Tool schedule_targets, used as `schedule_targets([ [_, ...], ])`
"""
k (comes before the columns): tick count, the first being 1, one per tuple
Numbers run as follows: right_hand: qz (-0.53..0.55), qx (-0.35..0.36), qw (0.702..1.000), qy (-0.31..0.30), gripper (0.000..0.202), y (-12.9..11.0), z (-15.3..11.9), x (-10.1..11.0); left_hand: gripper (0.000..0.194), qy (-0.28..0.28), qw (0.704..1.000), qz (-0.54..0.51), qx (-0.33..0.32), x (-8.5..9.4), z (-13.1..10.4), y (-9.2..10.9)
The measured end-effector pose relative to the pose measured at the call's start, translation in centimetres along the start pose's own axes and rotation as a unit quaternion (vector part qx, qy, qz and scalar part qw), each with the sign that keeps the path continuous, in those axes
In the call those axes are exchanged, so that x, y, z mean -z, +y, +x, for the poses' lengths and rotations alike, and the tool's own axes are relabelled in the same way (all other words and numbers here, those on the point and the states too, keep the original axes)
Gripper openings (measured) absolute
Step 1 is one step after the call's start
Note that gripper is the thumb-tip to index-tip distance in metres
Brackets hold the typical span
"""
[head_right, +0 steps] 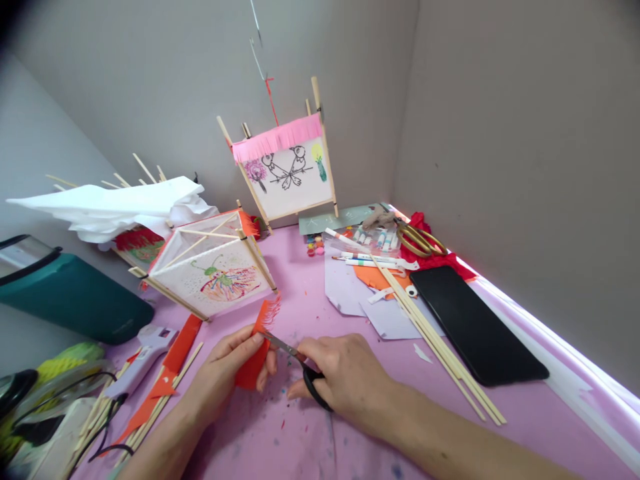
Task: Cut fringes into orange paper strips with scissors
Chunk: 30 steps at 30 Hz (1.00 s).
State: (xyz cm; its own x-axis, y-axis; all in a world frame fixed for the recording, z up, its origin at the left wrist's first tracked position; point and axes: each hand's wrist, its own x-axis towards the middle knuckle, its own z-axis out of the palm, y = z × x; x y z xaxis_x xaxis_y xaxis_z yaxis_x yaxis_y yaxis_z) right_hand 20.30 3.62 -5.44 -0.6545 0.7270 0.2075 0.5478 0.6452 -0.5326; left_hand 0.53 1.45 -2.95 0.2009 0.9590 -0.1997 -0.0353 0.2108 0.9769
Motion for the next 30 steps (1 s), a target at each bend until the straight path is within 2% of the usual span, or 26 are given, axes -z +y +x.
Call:
schedule_targets([
  [9,-0.004,0.004,1.0,-0.001,0.036,0.1,-0.11,0.12,0.025,-0.003,1.0,0.02,0.009,0.05,-0.05,0.25],
  [18,0.012,-0.001,1.0,-0.005,0.038,-0.23,0.01,0.29,0.024,-0.037,0.999,0.024,0.006,-0.12,0.12,-0.31],
  [30,0.03,0.002,1.0,-0.008,0.031,-0.31,0.14,0.29,0.027,-0.04,0.999,0.022,0.006,-0.03,-0.07,-0.29],
])
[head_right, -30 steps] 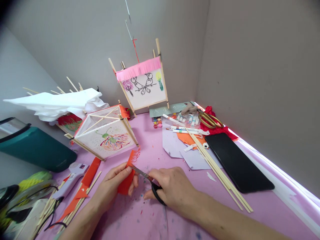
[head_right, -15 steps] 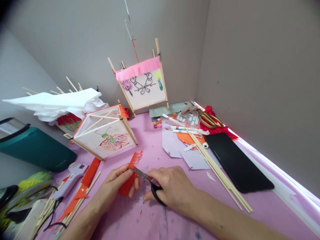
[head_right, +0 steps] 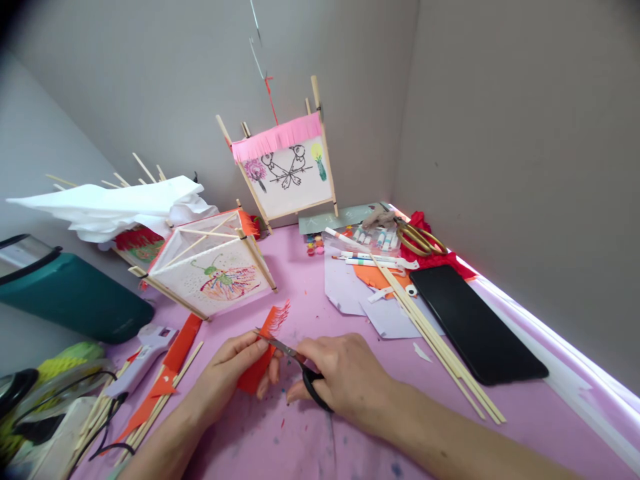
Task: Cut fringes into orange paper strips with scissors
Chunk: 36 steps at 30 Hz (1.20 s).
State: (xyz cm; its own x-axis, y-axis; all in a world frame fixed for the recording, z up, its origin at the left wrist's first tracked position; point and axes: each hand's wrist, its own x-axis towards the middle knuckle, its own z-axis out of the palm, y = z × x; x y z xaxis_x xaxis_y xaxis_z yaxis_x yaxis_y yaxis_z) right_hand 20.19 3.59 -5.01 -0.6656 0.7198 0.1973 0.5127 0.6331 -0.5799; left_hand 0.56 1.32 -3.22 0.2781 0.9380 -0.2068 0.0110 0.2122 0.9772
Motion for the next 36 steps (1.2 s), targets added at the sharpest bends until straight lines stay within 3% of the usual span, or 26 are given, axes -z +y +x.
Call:
schedule_targets([
  [19,-0.023,-0.002,1.0,-0.007,0.044,-0.38,-0.24,-0.29,0.03,-0.043,0.999,-0.012,0.03,0.02,-0.06,-0.61],
  [36,-0.029,0.018,0.999,0.0,0.042,0.13,-0.07,-0.86,0.03,-0.056,0.996,-0.045,0.056,0.41,-0.1,-0.7],
])
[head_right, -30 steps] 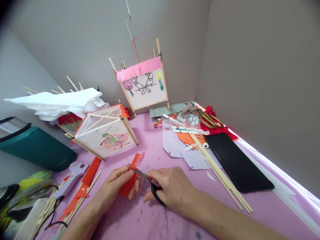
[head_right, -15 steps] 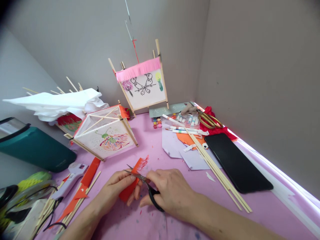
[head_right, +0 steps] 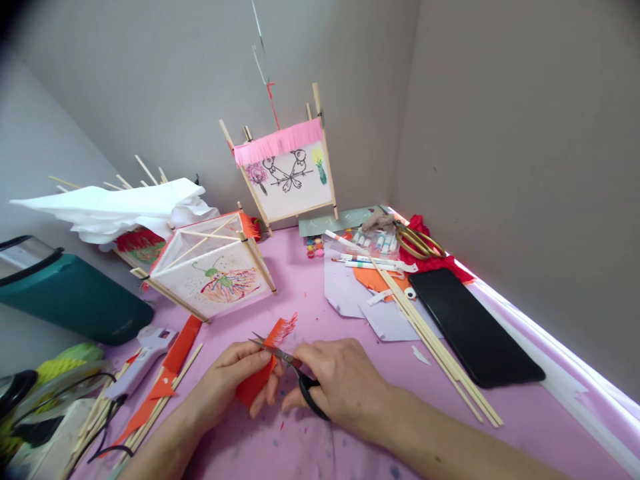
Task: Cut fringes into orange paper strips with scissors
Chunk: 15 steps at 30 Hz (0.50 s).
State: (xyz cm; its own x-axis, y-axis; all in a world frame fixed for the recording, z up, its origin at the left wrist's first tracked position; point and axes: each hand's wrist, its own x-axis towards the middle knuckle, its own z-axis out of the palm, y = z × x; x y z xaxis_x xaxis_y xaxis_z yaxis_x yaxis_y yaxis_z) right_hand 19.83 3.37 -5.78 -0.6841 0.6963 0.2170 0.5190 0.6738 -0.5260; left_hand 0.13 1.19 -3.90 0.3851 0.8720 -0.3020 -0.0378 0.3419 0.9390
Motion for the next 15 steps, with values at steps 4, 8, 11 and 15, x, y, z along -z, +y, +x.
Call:
schedule_targets([
  [4,0.007,0.001,1.0,0.0,0.043,0.2,0.1,0.0,0.029,-0.002,1.0,-0.002,-0.001,0.1,0.0,0.0],
  [8,0.021,-0.005,1.0,0.005,0.043,0.2,0.0,0.1,0.029,0.005,0.999,0.031,-0.011,-0.1,0.1,0.2],
  [11,0.032,-0.019,0.999,0.007,0.043,0.1,0.1,0.4,0.031,0.008,0.996,0.079,-0.033,-0.2,0.1,0.5],
  [15,0.053,-0.029,0.998,0.014,0.041,0.2,0.1,0.8,0.025,0.024,0.991,0.116,-0.058,-0.1,0.0,1.1],
])
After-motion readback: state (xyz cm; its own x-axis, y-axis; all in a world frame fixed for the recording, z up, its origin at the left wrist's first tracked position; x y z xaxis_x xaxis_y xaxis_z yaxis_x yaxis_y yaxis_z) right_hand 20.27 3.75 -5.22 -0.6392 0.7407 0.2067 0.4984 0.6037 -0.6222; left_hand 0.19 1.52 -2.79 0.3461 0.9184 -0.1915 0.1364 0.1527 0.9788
